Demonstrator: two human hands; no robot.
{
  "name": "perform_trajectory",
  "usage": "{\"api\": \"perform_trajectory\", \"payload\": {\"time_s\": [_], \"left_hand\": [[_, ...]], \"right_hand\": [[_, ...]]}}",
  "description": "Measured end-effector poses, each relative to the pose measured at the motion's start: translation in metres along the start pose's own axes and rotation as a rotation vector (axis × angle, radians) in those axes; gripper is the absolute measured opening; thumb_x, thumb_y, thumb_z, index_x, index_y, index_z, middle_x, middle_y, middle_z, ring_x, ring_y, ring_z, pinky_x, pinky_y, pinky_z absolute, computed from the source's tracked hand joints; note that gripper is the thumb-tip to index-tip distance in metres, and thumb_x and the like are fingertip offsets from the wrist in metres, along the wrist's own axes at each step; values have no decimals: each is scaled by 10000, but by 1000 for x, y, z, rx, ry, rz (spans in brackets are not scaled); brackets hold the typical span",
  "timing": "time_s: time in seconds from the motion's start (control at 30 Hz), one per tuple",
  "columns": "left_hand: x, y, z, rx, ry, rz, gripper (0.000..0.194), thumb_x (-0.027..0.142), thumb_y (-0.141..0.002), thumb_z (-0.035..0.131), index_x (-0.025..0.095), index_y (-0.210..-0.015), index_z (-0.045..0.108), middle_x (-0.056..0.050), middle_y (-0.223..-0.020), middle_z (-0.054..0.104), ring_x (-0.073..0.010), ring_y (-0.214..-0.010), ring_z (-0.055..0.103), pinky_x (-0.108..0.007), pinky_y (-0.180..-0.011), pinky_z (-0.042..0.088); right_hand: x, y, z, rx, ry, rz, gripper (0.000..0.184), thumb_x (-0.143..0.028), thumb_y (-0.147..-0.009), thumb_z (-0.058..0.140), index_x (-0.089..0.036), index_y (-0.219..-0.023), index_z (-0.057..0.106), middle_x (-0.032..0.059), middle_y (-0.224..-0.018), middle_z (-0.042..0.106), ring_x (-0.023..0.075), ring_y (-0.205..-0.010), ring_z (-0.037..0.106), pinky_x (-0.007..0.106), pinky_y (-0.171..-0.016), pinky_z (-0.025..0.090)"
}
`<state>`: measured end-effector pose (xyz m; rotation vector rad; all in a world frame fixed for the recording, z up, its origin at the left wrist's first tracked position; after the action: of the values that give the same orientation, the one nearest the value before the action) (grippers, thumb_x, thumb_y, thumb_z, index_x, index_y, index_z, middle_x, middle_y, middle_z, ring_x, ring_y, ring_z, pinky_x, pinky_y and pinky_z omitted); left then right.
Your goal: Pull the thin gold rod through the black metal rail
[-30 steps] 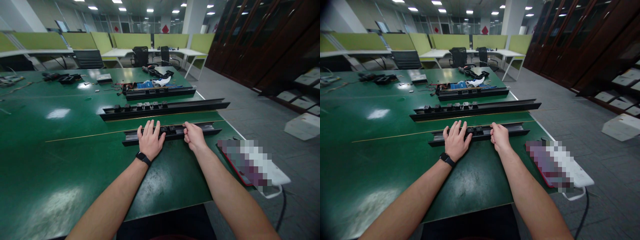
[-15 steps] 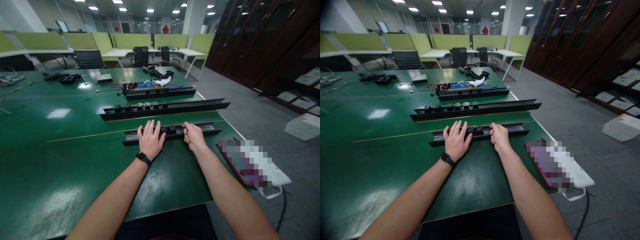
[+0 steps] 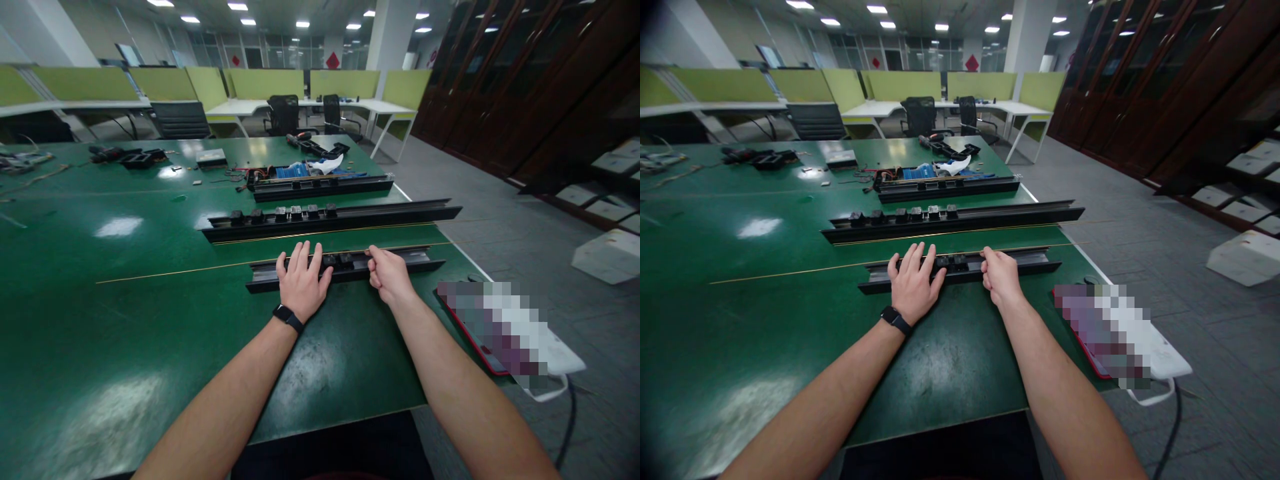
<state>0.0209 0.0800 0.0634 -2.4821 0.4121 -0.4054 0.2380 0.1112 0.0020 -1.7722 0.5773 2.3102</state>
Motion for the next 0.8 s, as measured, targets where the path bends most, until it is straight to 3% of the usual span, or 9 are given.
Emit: {"api": "perform_trajectory", "payload": {"time_s": [0.8], "left_hand": [[0, 0, 0, -8, 2, -5, 546, 460, -1032, 467, 230, -1525, 503, -151, -1592, 480, -316, -1506, 398, -586, -1248, 186]], "right_hand": [[0, 0, -2, 17, -21, 3, 226, -377, -905, 705, -177, -861, 610, -63, -494, 513, 40, -259, 303, 166, -273, 166]]}}
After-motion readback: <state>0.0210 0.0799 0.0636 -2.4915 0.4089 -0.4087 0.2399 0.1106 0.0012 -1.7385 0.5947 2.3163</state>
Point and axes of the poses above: each hand's wrist, its own y-axis away from the middle knuckle, its own z-axis out of the palm, x = y × z, the point moved 10 cm from there along -y, towards the middle knuckle
